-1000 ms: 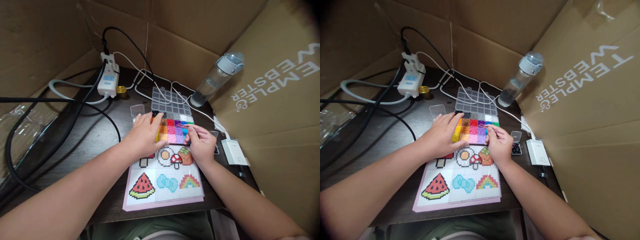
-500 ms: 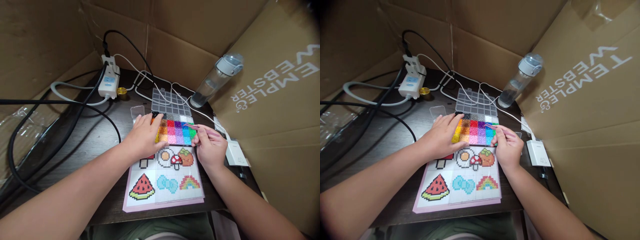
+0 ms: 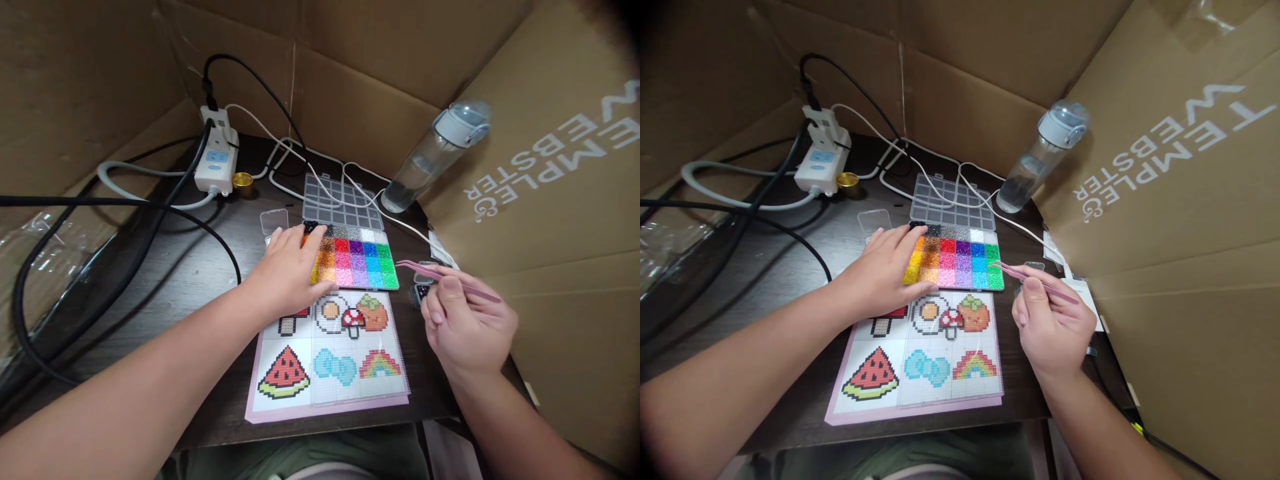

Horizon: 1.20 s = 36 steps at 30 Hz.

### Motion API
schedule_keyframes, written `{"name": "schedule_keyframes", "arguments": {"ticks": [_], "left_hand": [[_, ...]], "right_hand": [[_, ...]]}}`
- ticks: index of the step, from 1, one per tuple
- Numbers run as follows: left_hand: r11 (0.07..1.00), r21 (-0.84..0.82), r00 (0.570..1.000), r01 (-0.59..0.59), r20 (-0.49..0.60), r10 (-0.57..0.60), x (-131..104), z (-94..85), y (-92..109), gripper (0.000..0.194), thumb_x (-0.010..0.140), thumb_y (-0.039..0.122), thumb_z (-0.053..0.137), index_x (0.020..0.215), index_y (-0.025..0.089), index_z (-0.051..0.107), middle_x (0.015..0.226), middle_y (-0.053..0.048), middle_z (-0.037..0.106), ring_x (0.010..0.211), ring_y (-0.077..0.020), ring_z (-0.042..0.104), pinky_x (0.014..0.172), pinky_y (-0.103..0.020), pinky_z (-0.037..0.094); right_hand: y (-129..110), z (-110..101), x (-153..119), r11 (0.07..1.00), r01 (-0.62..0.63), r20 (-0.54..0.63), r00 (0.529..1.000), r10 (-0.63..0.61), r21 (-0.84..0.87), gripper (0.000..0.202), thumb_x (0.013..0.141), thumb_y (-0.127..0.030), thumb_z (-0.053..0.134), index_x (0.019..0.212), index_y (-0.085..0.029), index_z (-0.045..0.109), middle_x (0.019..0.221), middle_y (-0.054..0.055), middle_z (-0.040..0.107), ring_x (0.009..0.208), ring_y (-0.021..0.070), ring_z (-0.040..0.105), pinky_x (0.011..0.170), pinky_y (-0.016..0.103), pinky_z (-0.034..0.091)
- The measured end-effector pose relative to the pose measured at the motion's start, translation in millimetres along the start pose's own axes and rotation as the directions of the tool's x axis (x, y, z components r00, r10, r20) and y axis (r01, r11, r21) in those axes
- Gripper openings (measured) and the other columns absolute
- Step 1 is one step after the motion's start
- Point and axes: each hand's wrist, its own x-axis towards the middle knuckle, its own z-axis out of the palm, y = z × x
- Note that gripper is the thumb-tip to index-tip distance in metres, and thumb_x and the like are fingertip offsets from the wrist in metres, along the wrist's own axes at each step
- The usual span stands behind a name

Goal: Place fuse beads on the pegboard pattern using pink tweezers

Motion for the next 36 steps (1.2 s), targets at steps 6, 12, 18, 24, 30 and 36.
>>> {"name": "schedule_keyframes", "arguments": {"ticks": [6, 12, 18, 24, 30, 36], "left_hand": [[1.000, 0.023, 1.000, 0.007, 0.010, -0.007, 0, -1.2, 1, 0.094, 0.082, 0.058, 0.067, 0.153, 0.010, 0.027, 0.149, -0.025, 0.042, 0.143, -0.0402, 0.036, 0.121, -0.058, 0.018], [0.999, 0.037, 1.000, -0.007, -0.001, 0.007, 1, 0.2, 0, 0.094, 0.082, 0.061, 0.064, 0.153, 0.013, 0.025, 0.150, -0.024, 0.043, 0.143, -0.0389, 0.037, 0.121, -0.058, 0.019], [0.999, 0.033, 1.000, -0.006, 0.002, 0.006, 1, 1.1, 0, 0.094, 0.082, 0.060, 0.065, 0.153, 0.013, 0.025, 0.149, -0.023, 0.043, 0.143, -0.0392, 0.037, 0.120, -0.059, 0.018], [1.000, 0.024, 1.000, -0.007, -0.001, 0.007, 2, 0.3, 0, 0.095, 0.082, 0.060, 0.065, 0.153, 0.011, 0.027, 0.149, -0.024, 0.043, 0.142, -0.0398, 0.037, 0.120, -0.060, 0.019], [0.999, 0.031, 1.000, -0.007, 0.003, 0.007, 1, 0.1, 1, 0.094, 0.082, 0.060, 0.065, 0.153, 0.012, 0.026, 0.149, -0.024, 0.043, 0.142, -0.0396, 0.037, 0.120, -0.060, 0.020], [1.000, 0.021, 1.000, -0.002, 0.003, 0.002, 1, 0.1, 0, 0.093, 0.082, 0.061, 0.064, 0.153, 0.015, 0.025, 0.150, -0.022, 0.043, 0.143, -0.0393, 0.036, 0.120, -0.060, 0.018]], "right_hand": [[6, -17, -26, 0.993, -0.119, -0.009, 0.993, 0.120, 0.024, 0.016, 0.088, -0.029, 0.072, 0.095, -0.015, 0.076, 0.046, -0.007, 0.043, 0.035, 0.0062, 0.038, 0.033, 0.020, 0.029], [23, -30, -45, 0.968, -0.248, 0.053, 0.967, 0.249, -0.031, 0.017, 0.089, -0.029, 0.070, 0.100, -0.017, 0.077, 0.051, -0.001, 0.057, 0.036, 0.0070, 0.039, 0.035, 0.022, 0.028], [33, -45, -55, 0.953, -0.289, 0.077, 0.952, 0.297, -0.094, 0.016, 0.089, -0.028, 0.072, 0.099, -0.018, 0.079, 0.064, 0.007, 0.071, 0.038, 0.0068, 0.042, 0.037, 0.023, 0.031], [33, -45, -57, 0.942, -0.317, 0.070, 0.943, 0.325, -0.107, 0.018, 0.087, -0.031, 0.073, 0.096, -0.018, 0.081, 0.071, 0.009, 0.075, 0.039, 0.0069, 0.043, 0.035, 0.023, 0.032], [34, -44, -57, 0.934, -0.329, 0.059, 0.939, 0.339, -0.141, 0.018, 0.087, -0.031, 0.074, 0.095, -0.018, 0.081, 0.076, 0.011, 0.077, 0.040, 0.0068, 0.043, 0.035, 0.022, 0.032], [33, -42, -57, 0.937, -0.309, 0.042, 0.947, 0.320, -0.161, 0.019, 0.085, -0.034, 0.075, 0.093, -0.018, 0.081, 0.078, 0.012, 0.078, 0.039, 0.0079, 0.043, 0.033, 0.023, 0.033]]}}
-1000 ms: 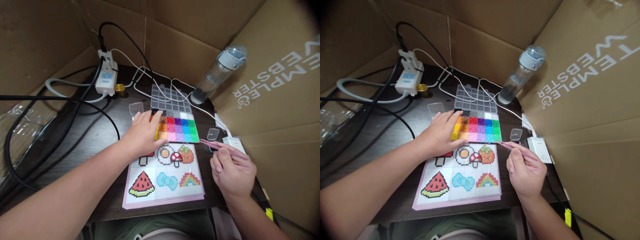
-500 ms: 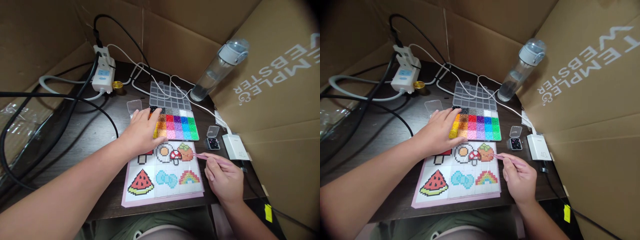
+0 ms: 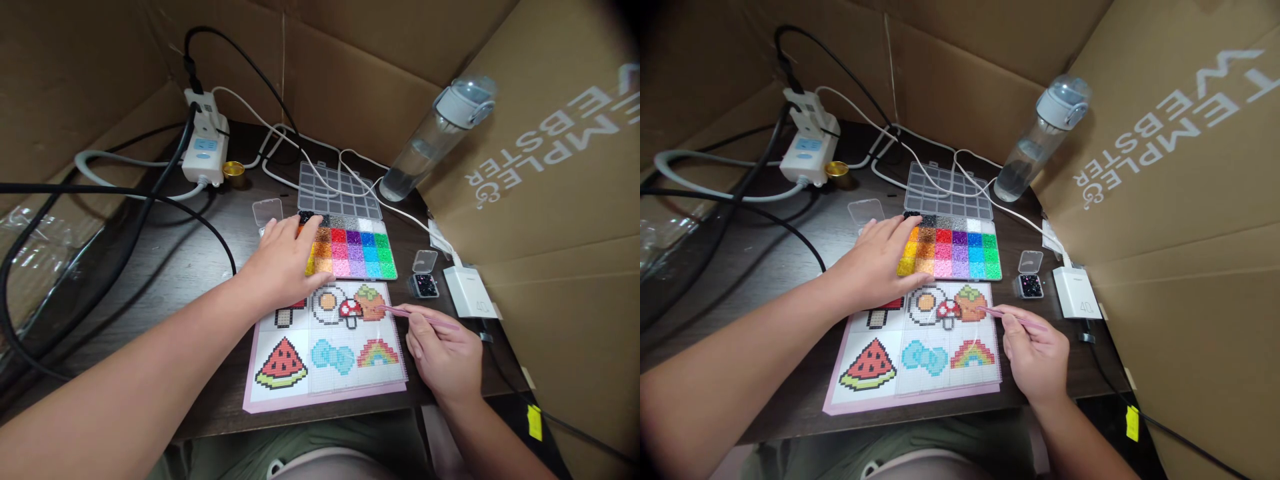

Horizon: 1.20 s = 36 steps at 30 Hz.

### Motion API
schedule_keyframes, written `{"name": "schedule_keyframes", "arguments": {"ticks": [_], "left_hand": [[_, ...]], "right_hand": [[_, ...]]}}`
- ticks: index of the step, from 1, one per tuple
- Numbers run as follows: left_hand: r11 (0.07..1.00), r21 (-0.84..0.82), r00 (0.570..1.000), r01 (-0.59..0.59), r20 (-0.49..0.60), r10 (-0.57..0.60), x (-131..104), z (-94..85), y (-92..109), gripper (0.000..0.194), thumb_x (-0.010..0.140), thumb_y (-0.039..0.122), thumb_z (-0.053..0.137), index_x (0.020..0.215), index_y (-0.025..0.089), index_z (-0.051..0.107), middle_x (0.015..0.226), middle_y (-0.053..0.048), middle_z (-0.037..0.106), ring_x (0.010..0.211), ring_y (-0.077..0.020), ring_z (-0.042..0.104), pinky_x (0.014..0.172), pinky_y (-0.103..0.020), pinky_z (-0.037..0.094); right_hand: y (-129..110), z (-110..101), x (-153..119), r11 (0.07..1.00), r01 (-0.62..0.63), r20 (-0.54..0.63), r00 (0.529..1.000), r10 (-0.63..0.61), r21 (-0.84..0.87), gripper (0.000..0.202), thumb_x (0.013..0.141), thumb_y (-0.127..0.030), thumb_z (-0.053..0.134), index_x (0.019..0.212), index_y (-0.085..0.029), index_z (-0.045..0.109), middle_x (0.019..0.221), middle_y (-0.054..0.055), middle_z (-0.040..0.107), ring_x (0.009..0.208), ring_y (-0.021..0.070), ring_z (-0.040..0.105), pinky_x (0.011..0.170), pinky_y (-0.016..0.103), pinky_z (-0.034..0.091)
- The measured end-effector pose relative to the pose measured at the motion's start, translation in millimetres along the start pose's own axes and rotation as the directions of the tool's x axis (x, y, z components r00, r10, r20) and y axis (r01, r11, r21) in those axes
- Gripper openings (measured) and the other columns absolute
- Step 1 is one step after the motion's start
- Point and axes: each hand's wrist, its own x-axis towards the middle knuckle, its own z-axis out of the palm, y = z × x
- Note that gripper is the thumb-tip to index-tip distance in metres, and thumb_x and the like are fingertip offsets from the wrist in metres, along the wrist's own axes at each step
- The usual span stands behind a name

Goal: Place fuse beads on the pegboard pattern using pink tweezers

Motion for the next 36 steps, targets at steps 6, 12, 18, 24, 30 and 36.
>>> {"name": "schedule_keyframes", "arguments": {"ticks": [6, 12, 18, 24, 30, 36], "left_hand": [[1.000, 0.005, 1.000, -0.003, 0.005, 0.003, 0, -0.5, 1, 0.094, 0.083, 0.060, 0.065, 0.153, 0.011, 0.026, 0.150, -0.024, 0.042, 0.143, -0.0400, 0.036, 0.120, -0.060, 0.018], [1.000, 0.002, 1.000, -0.004, 0.006, 0.003, 0, -0.8, 1, 0.095, 0.083, 0.060, 0.065, 0.153, 0.010, 0.027, 0.150, -0.025, 0.042, 0.143, -0.0405, 0.036, 0.120, -0.060, 0.018], [1.000, 0.007, 1.000, -0.006, 0.006, 0.006, 0, -1.0, 1, 0.094, 0.083, 0.060, 0.064, 0.154, 0.011, 0.027, 0.149, -0.024, 0.043, 0.141, -0.0399, 0.038, 0.121, -0.059, 0.018], [1.000, 0.012, 1.000, -0.008, 0.001, 0.008, 0, -0.2, 0, 0.095, 0.083, 0.061, 0.064, 0.154, 0.010, 0.027, 0.147, -0.025, 0.044, 0.142, -0.0399, 0.038, 0.120, -0.059, 0.019], [1.000, 0.000, 1.000, -0.003, 0.004, 0.003, 0, 0.1, 0, 0.096, 0.082, 0.060, 0.066, 0.154, 0.010, 0.027, 0.148, -0.025, 0.043, 0.142, -0.0402, 0.037, 0.121, -0.059, 0.017], [1.000, 0.005, 1.000, 0.000, 0.009, 0.000, 0, 0.1, 1, 0.095, 0.083, 0.059, 0.065, 0.154, 0.011, 0.026, 0.148, -0.024, 0.043, 0.142, -0.0396, 0.037, 0.121, -0.059, 0.017]], "right_hand": [[-1, 0, 0, 1.000, -0.013, 0.003, 1.000, 0.013, -0.005, 0.019, 0.085, -0.034, 0.075, 0.092, -0.017, 0.081, 0.078, 0.012, 0.078, 0.039, 0.0074, 0.043, 0.034, 0.022, 0.033], [0, 0, 0, 1.000, -0.021, -0.001, 1.000, 0.021, 0.023, 0.017, 0.085, -0.033, 0.075, 0.090, -0.018, 0.081, 0.076, 0.011, 0.077, 0.039, 0.0071, 0.043, 0.034, 0.022, 0.032], [0, -1, 1, 0.999, -0.014, 0.010, 1.000, 0.014, 0.034, 0.018, 0.086, -0.032, 0.074, 0.092, -0.016, 0.081, 0.078, 0.013, 0.077, 0.039, 0.0066, 0.043, 0.035, 0.023, 0.032], [-9, 4, 5, 0.998, 0.035, 0.036, 0.999, -0.037, 0.052, 0.017, 0.088, -0.031, 0.073, 0.093, -0.017, 0.081, 0.063, 0.007, 0.072, 0.038, 0.0068, 0.043, 0.036, 0.022, 0.032], [-12, 13, 2, 0.999, 0.041, 0.081, 0.996, -0.043, 0.023, 0.016, 0.088, -0.031, 0.072, 0.095, -0.019, 0.081, 0.048, 0.000, 0.059, 0.039, 0.0072, 0.040, 0.038, 0.022, 0.031], [-8, 14, -2, 0.997, 0.061, 0.078, 0.995, -0.057, -0.044, 0.018, 0.087, -0.032, 0.072, 0.092, -0.018, 0.082, 0.043, -0.002, 0.054, 0.035, 0.0083, 0.040, 0.034, 0.022, 0.032]]}}
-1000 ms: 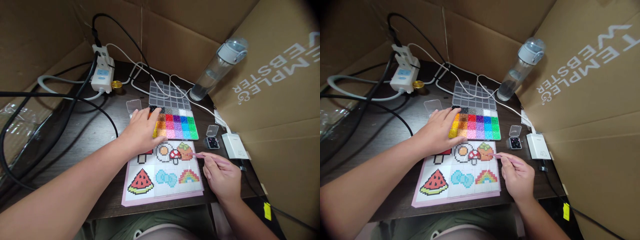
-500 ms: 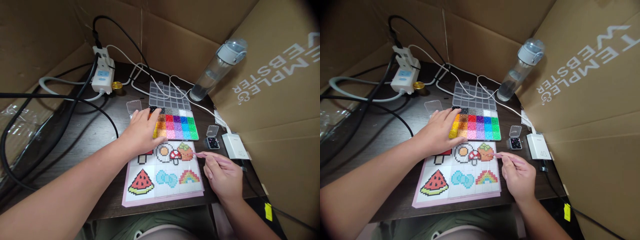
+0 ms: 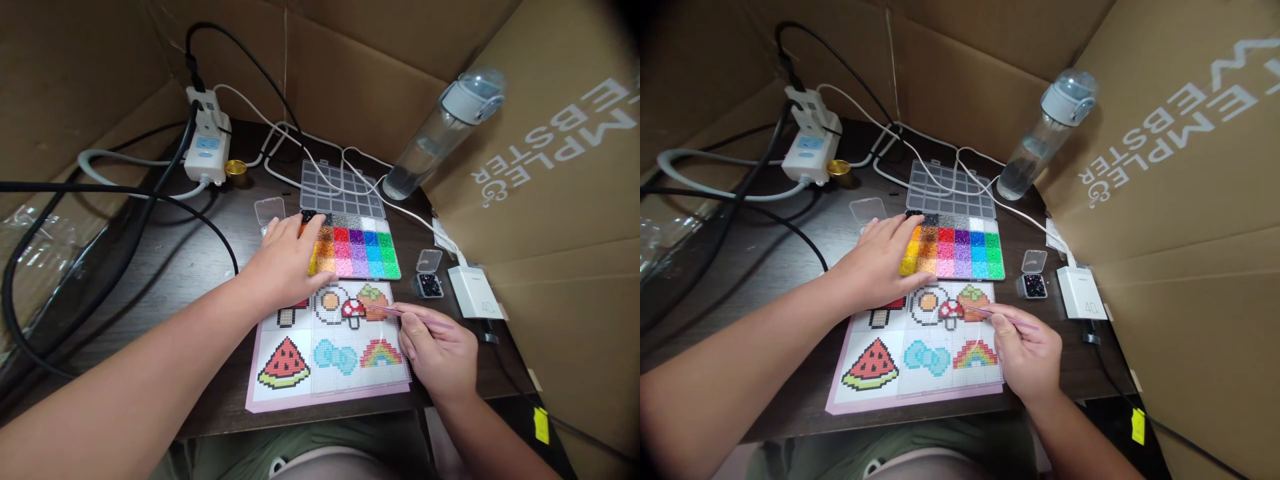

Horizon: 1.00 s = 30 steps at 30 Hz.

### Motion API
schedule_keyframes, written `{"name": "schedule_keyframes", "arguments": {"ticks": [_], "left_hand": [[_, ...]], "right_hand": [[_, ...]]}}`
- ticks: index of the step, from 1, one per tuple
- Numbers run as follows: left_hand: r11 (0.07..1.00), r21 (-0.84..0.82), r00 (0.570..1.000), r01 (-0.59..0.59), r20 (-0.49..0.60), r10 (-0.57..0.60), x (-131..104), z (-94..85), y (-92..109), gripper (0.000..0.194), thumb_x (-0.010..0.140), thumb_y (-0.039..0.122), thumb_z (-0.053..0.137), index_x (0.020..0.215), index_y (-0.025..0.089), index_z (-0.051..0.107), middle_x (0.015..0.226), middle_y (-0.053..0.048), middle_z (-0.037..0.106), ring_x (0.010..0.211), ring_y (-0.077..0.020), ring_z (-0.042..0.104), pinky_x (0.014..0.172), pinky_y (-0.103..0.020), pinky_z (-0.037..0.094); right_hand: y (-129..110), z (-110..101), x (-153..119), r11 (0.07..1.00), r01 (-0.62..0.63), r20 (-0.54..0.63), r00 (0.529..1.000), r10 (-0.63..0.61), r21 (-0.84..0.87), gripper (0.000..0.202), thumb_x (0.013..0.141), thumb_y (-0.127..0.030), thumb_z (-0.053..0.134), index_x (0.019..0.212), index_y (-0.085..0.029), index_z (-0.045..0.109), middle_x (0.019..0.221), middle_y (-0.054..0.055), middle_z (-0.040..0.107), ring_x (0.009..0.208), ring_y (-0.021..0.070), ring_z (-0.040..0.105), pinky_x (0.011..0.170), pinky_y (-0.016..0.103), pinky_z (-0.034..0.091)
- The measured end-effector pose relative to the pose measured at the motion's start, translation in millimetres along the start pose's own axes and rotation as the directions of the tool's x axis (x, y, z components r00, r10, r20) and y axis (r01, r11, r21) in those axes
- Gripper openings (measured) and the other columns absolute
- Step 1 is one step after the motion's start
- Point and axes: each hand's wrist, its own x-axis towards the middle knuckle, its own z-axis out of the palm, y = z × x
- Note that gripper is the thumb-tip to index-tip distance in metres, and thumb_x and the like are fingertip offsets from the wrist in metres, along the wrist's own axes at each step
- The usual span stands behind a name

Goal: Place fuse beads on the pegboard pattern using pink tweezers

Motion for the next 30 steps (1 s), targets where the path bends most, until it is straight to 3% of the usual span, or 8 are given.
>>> {"name": "schedule_keyframes", "arguments": {"ticks": [9, 15, 25, 30], "left_hand": [[1.000, -0.027, 1.000, -0.005, -0.009, 0.004, 1, 1.5, -1, 0.095, 0.082, 0.058, 0.067, 0.154, 0.010, 0.027, 0.149, -0.025, 0.041, 0.143, -0.0414, 0.035, 0.121, -0.060, 0.015], [1.000, -0.012, 1.000, -0.003, -0.006, 0.003, 0, 0.8, -1, 0.095, 0.082, 0.059, 0.067, 0.154, 0.010, 0.027, 0.149, -0.025, 0.042, 0.142, -0.0406, 0.036, 0.121, -0.060, 0.017], [1.000, -0.026, 1.000, -0.004, -0.013, 0.004, 0, 1.3, -1, 0.095, 0.082, 0.059, 0.067, 0.153, 0.010, 0.027, 0.149, -0.025, 0.042, 0.143, -0.0414, 0.035, 0.120, -0.060, 0.017], [1.000, -0.004, 1.000, 0.011, -0.013, -0.011, -1, 0.6, 0, 0.095, 0.082, 0.059, 0.066, 0.154, 0.011, 0.027, 0.150, -0.026, 0.041, 0.143, -0.0405, 0.035, 0.121, -0.059, 0.018]], "right_hand": [[2, -3, 2, 0.991, 0.074, 0.036, 0.997, -0.070, -0.112, 0.026, 0.088, -0.038, 0.069, 0.093, -0.016, 0.082, 0.051, 0.003, 0.064, 0.040, 0.0139, 0.055, 0.038, 0.026, 0.046], [2, -2, 1, 0.996, 0.031, 0.034, 0.999, -0.028, -0.082, 0.021, 0.088, -0.034, 0.070, 0.094, -0.017, 0.082, 0.044, -0.002, 0.054, 0.036, 0.0088, 0.042, 0.036, 0.022, 0.036], [2, -2, 2, 0.999, -0.018, 0.025, 1.000, 0.017, 0.029, 0.017, 0.089, -0.030, 0.071, 0.096, -0.018, 0.081, 0.044, -0.002, 0.054, 0.038, 0.0069, 0.040, 0.037, 0.021, 0.031], [-13, -3, 21, 0.987, 0.107, -0.013, 0.994, -0.106, 0.121, 0.014, 0.089, -0.025, 0.071, 0.099, -0.018, 0.080, 0.071, 0.008, 0.074, 0.039, 0.0071, 0.044, 0.036, 0.024, 0.034]]}}
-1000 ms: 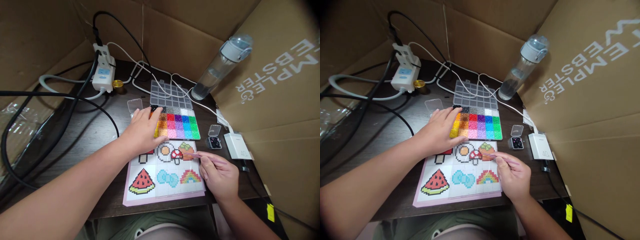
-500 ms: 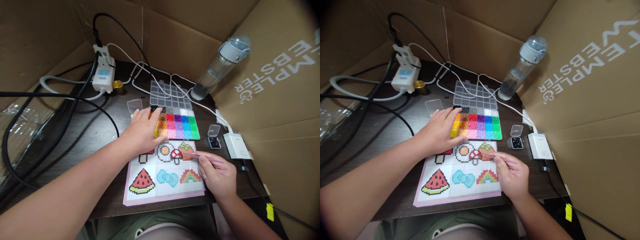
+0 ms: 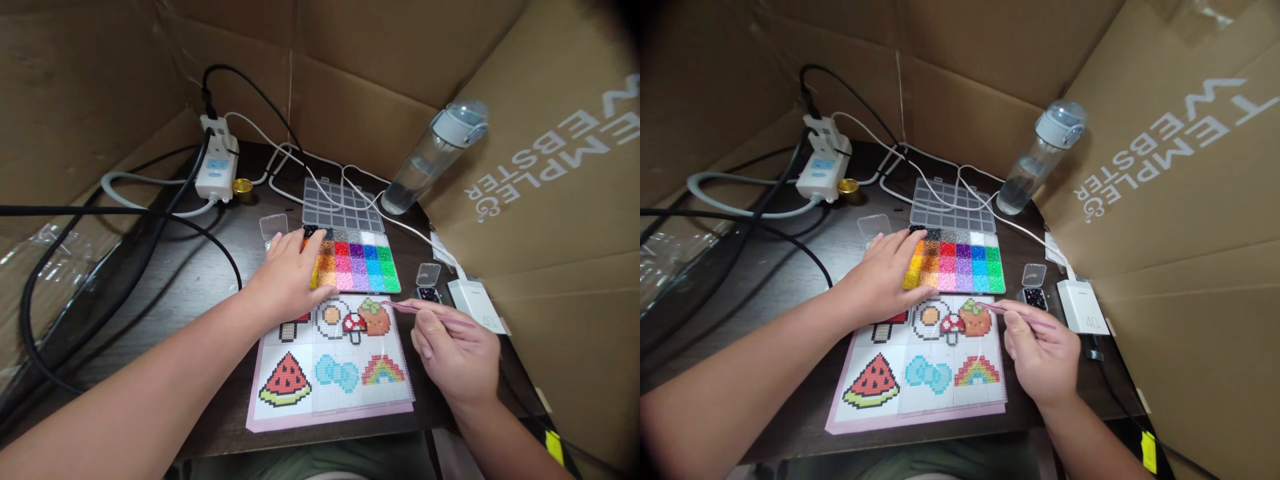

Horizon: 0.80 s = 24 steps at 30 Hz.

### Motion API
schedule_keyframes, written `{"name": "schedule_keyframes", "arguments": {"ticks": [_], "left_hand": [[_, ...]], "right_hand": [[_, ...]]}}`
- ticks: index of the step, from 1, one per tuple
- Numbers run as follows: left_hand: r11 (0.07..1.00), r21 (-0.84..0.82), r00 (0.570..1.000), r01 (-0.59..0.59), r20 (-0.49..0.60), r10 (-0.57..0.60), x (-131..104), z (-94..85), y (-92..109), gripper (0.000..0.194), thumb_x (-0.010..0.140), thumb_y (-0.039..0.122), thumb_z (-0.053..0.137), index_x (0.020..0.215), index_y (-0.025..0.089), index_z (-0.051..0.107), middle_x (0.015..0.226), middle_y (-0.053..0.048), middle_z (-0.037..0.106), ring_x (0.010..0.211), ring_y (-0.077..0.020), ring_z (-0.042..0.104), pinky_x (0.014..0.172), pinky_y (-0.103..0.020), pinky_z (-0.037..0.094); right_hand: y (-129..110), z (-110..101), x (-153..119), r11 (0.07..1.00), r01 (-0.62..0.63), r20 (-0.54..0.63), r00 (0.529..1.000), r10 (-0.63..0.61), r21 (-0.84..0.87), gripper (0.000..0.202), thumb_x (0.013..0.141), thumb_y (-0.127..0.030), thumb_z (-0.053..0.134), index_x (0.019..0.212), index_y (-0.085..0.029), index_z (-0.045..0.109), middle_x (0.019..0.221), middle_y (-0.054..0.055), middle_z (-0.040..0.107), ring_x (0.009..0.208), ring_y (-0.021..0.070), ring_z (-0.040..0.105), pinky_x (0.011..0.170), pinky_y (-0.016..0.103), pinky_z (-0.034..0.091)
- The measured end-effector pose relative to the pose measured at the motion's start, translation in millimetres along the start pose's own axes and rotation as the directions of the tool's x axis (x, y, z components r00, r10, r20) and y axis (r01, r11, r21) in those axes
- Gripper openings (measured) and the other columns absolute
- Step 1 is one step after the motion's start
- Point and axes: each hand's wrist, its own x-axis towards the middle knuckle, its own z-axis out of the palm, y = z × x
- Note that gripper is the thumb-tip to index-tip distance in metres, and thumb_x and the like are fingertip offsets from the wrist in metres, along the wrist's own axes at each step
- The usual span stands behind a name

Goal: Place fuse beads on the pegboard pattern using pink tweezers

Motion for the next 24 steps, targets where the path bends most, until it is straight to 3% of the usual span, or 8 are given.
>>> {"name": "schedule_keyframes", "arguments": {"ticks": [2, 6, 10, 20, 24], "left_hand": [[1.000, 0.008, 1.000, -0.001, 0.010, 0.001, -1, -1.0, 0, 0.095, 0.083, 0.059, 0.065, 0.154, 0.010, 0.026, 0.151, -0.026, 0.041, 0.144, -0.0396, 0.035, 0.121, -0.058, 0.017], [1.000, 0.009, 1.000, 0.010, 0.024, -0.010, -3, -2.7, -1, 0.094, 0.083, 0.059, 0.064, 0.154, 0.010, 0.026, 0.152, -0.027, 0.040, 0.147, -0.0392, 0.031, 0.121, -0.058, 0.017], [1.000, -0.008, 1.000, 0.006, 0.013, -0.006, -4, -2.1, -1, 0.093, 0.083, 0.058, 0.065, 0.154, 0.011, 0.027, 0.153, -0.027, 0.039, 0.147, -0.0405, 0.030, 0.121, -0.060, 0.018], [1.000, -0.017, 1.000, 0.008, 0.004, -0.008, -5, 0.4, -3, 0.094, 0.083, 0.059, 0.065, 0.154, 0.010, 0.028, 0.153, -0.027, 0.039, 0.148, -0.0397, 0.030, 0.122, -0.059, 0.017], [1.000, -0.007, 1.000, 0.012, 0.008, -0.012, -5, 0.2, -2, 0.093, 0.082, 0.057, 0.066, 0.154, 0.010, 0.029, 0.152, -0.027, 0.040, 0.147, -0.0394, 0.032, 0.121, -0.059, 0.019]], "right_hand": [[-12, 5, 15, 0.996, 0.094, -0.025, 0.995, -0.094, 0.007, 0.013, 0.089, -0.023, 0.071, 0.097, -0.018, 0.080, 0.076, 0.009, 0.076, 0.039, 0.0070, 0.045, 0.035, 0.024, 0.033], [-36, 25, 48, 0.969, 0.246, -0.068, 0.967, -0.245, -0.005, 0.011, 0.088, -0.023, 0.072, 0.093, -0.018, 0.080, 0.058, 0.002, 0.067, 0.039, 0.0084, 0.045, 0.037, 0.025, 0.035], [-42, 45, 71, 0.942, 0.331, -0.134, 0.932, -0.336, -0.064, 0.011, 0.088, -0.027, 0.071, 0.089, -0.020, 0.080, 0.050, -0.002, 0.058, 0.038, 0.0090, 0.044, 0.036, 0.025, 0.034], [4, 64, 82, 0.985, 0.136, -0.052, 0.989, -0.142, -0.108, 0.026, 0.082, -0.039, 0.072, 0.088, -0.013, 0.078, 0.044, -0.004, 0.053, 0.037, 0.0093, 0.043, 0.035, 0.024, 0.035], [8, 69, 82, 0.975, 0.138, -0.026, 0.989, -0.145, -0.172, 0.025, 0.083, -0.038, 0.070, 0.084, -0.014, 0.078, 0.051, 0.001, 0.062, 0.046, 0.0146, 0.057, 0.040, 0.026, 0.045]]}}
